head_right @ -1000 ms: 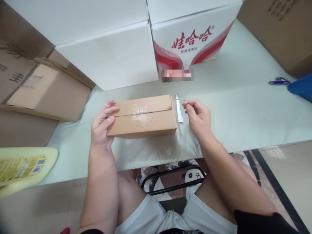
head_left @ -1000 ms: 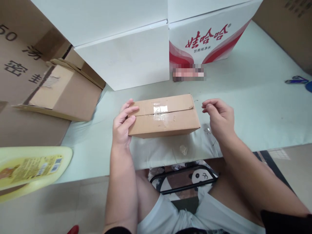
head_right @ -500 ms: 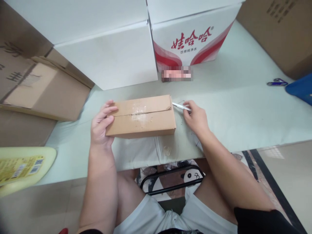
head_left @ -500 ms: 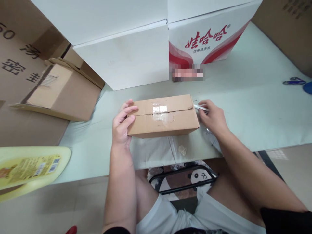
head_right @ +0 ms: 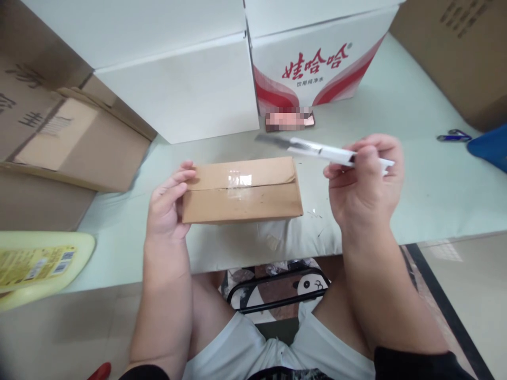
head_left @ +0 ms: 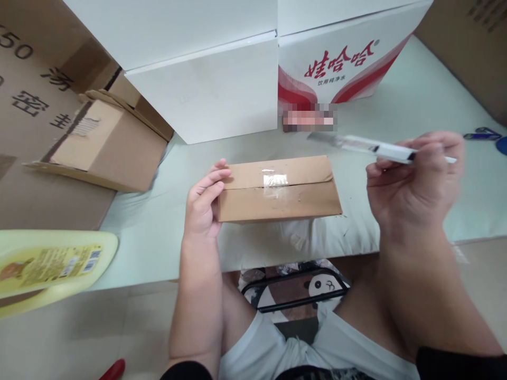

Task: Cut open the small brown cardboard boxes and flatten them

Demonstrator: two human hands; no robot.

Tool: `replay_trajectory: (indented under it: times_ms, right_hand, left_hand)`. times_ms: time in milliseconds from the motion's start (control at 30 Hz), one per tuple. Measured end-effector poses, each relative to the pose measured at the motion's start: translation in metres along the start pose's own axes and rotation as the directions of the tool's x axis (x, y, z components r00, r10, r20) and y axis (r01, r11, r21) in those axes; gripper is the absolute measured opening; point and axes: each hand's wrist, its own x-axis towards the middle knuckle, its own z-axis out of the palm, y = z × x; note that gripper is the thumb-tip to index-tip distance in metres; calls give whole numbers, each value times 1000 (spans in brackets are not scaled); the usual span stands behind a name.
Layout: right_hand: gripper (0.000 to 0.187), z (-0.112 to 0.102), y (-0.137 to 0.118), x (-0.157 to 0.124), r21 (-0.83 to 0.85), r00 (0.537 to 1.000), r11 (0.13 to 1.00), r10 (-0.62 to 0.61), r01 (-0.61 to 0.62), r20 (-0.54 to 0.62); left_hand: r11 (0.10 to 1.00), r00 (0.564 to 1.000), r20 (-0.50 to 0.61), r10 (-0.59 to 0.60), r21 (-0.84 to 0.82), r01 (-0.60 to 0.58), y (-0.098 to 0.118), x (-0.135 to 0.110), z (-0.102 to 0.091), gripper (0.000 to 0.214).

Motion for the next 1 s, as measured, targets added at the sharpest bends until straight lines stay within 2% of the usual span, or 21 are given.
replay_trajectory:
  times_ms: [100, 167, 267, 400, 567, 800, 1000]
  right_hand:
    - [37, 10, -15, -9, -19, 986, 1000, -17, 20, 164]
    - [34, 16, -24, -15, -26, 979, 999, -23, 29, 205]
    - [27, 19, -32, -22, -78, 978, 996, -22, 39, 206]
    - [16, 16, -30, -29, -215, 977, 973, -38, 83, 208]
    - [14, 16, -22, -30, -321, 981, 941, -51, 109, 186]
    - [14, 18, -24, -34, -483, 980, 862, -65, 150, 189]
    - [12, 20, -27, -36, -575, 966, 809, 32, 125, 256]
  left_hand:
    - [1000, 998, 66, -18, 14, 17, -1, -6, 12, 20]
    - [998, 992, 125, 7, 60, -15, -4, -11, 21, 22]
    - [978, 979, 177, 101, 164, -130, -13, -16, 32, 21]
    - [953, 969, 158, 191, 206, -222, -24, -16, 38, 17]
    - [953, 965, 163, 206, 192, -235, -25, -15, 37, 16]
    - [952, 969, 162, 184, 217, -217, -22, -17, 39, 16]
    - [953, 971, 158, 180, 217, -212, -23, -16, 39, 16]
